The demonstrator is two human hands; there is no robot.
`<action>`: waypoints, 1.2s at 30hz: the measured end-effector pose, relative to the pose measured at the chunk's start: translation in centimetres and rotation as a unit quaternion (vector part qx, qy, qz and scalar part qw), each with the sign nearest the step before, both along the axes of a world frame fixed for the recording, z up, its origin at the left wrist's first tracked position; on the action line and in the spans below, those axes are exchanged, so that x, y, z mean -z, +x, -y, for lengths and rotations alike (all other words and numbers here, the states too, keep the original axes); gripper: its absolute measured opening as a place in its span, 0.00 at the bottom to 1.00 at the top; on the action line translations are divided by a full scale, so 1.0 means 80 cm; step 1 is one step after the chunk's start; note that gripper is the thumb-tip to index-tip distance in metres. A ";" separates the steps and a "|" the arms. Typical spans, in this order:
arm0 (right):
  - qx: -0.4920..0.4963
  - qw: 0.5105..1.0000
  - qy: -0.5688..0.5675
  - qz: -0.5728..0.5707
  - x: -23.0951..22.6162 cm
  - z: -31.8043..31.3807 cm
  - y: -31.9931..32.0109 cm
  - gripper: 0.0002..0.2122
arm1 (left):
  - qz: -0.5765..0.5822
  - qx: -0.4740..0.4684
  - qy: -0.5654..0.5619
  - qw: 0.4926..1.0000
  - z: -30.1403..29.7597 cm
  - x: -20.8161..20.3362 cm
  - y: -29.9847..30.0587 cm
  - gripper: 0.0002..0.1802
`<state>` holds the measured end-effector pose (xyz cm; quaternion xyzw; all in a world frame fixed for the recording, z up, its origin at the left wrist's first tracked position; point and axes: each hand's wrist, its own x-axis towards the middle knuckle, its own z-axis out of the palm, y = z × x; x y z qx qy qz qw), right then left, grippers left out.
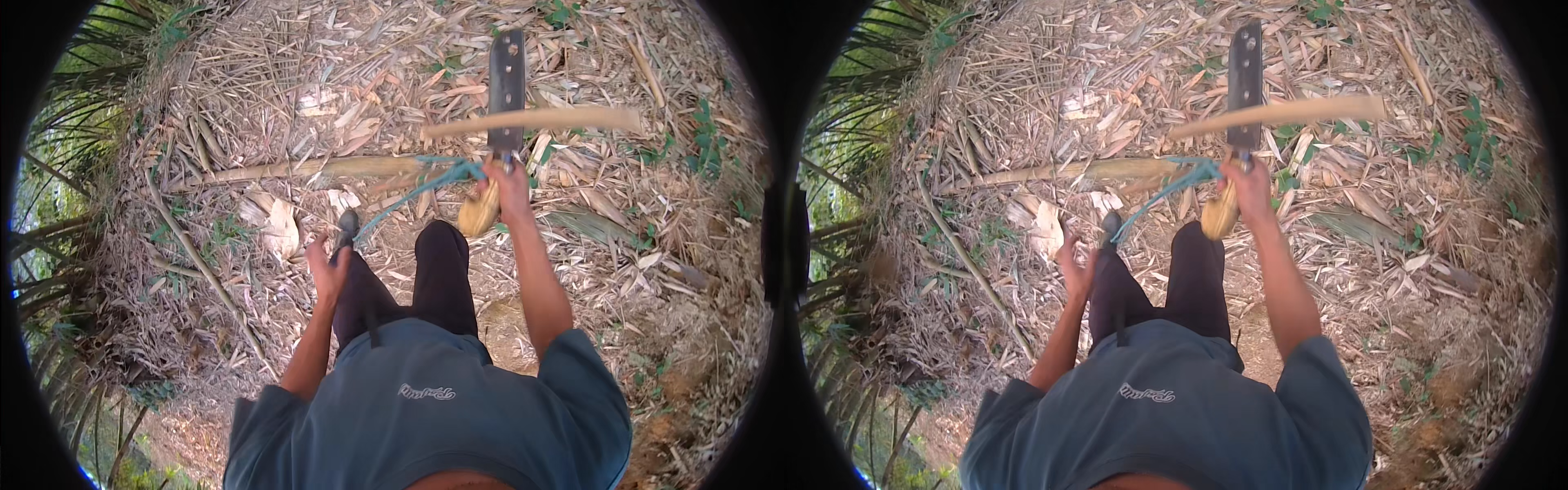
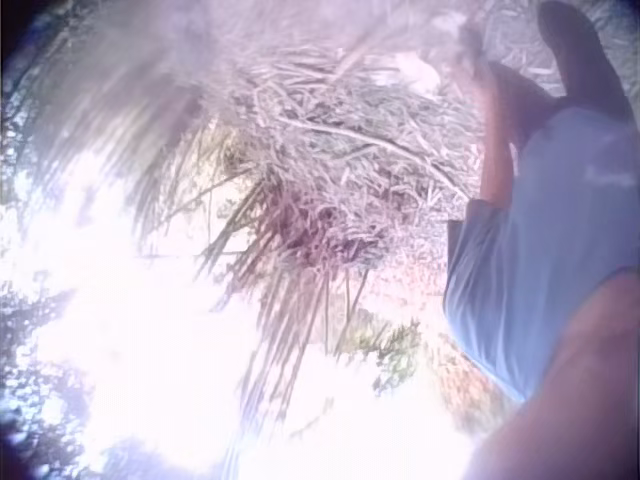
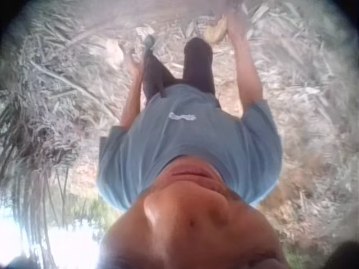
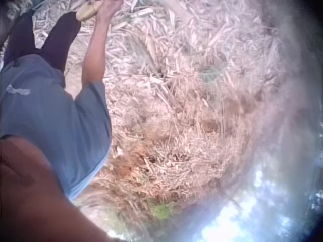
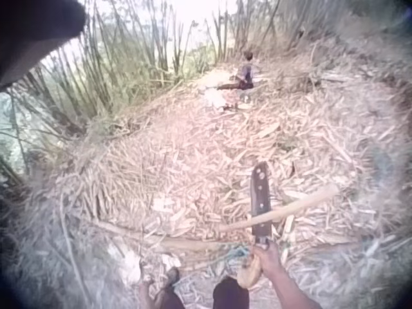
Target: The person sits on the ground in a bamboo grove and uses a machete to split a bamboo stalk into thin strips. The person repeatedly strikes the bamboo with the machete to separate it into smaller pieces.
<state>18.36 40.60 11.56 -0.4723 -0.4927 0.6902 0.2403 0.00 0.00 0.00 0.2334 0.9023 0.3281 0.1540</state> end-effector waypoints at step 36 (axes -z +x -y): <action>0.015 0.880 0.425 0.211 0.397 -0.158 0.205 0.13 | -0.048 -0.247 0.167 0.953 0.036 0.455 0.131 0.11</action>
